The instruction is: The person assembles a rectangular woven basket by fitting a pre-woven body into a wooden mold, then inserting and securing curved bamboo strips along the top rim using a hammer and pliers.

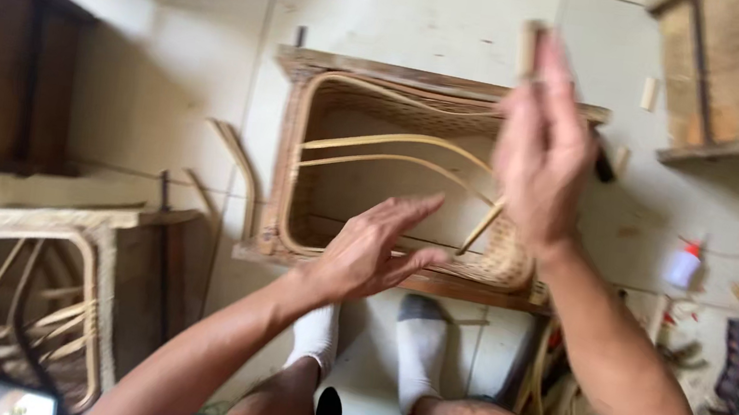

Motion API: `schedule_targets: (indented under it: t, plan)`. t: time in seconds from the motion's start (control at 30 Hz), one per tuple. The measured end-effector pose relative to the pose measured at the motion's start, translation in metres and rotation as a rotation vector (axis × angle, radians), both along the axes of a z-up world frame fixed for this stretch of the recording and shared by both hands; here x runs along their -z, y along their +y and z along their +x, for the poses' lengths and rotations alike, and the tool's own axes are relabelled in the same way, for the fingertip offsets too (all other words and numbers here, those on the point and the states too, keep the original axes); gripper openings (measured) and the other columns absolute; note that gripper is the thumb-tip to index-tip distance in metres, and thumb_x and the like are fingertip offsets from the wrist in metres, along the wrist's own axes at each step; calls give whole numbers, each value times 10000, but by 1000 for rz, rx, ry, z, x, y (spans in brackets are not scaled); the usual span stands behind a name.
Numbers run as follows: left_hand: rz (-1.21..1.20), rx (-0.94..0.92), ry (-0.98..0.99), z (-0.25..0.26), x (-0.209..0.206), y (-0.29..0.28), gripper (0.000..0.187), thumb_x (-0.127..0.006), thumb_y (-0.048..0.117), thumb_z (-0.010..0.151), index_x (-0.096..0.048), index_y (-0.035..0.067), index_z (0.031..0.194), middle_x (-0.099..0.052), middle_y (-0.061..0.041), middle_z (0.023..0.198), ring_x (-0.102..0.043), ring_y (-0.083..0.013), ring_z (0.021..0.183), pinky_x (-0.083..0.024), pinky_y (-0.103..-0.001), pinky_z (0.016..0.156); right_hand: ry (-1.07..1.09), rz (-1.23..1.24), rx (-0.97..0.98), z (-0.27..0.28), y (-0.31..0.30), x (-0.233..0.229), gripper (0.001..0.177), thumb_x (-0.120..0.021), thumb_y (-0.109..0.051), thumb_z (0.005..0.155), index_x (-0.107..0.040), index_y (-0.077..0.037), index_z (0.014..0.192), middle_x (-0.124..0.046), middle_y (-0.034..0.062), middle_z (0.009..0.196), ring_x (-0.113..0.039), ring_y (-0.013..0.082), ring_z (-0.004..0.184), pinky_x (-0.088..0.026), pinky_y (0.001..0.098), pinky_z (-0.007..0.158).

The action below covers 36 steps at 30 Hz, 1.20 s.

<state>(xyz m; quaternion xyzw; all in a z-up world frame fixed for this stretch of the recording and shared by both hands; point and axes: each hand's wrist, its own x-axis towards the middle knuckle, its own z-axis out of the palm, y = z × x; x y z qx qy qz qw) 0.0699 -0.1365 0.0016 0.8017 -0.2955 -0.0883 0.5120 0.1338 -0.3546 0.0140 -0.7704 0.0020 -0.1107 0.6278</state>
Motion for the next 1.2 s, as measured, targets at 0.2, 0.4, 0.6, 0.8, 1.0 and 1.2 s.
schedule_targets:
  t: [0.2,0.4,0.6,0.8,1.0,1.2]
  plan:
    - [477,402,391,-16,73,-22,767,-747,585,806,-616,130,1410,-714,-177,1299,-682,-350,1194,-515,-456,1050,163,44,202,-14,-64,56,377,-533,-214,1135,-572,-109,1494,-632,19,849,-476,58,537,-418,191,402]
    - [652,536,222,-28,81,-19,648,-685,478,918,-543,84,1413,-656,-178,1334,-665,-346,1150,-544,-454,967,185,-42,201,-11,-48,89,355,-545,-242,1138,-589,-128,1471,-670,-1,908,-520,55,592,-455,202,459]
    - [526,511,15,-28,86,-17,617,-689,352,917,-548,-9,1397,-675,-226,1245,-686,-349,1068,-582,-442,822,342,16,239,-19,-54,94,393,-547,-255,1126,-576,-135,1498,-566,-40,747,-491,26,595,-430,203,484]
    - [436,423,173,-28,77,-20,504,-718,305,909,-598,31,1314,-712,-178,1198,-696,-337,1079,-586,-421,893,368,31,295,-24,-54,95,399,-567,-238,1128,-577,-113,1506,-534,-53,750,-456,16,619,-394,200,518]
    - [475,450,144,-34,86,-16,539,-723,311,893,-592,13,1322,-712,-174,1202,-689,-342,1013,-575,-443,833,259,-57,323,-33,-59,111,358,-551,-208,1140,-581,-75,1472,-613,-23,796,-522,32,651,-457,231,528]
    - [406,382,90,-22,54,-23,489,-747,327,847,-627,56,1235,-735,-166,1135,-708,-331,1005,-574,-457,802,344,-174,321,-32,-59,110,355,-545,-228,1094,-631,-74,1402,-685,26,782,-576,63,568,-469,238,423]
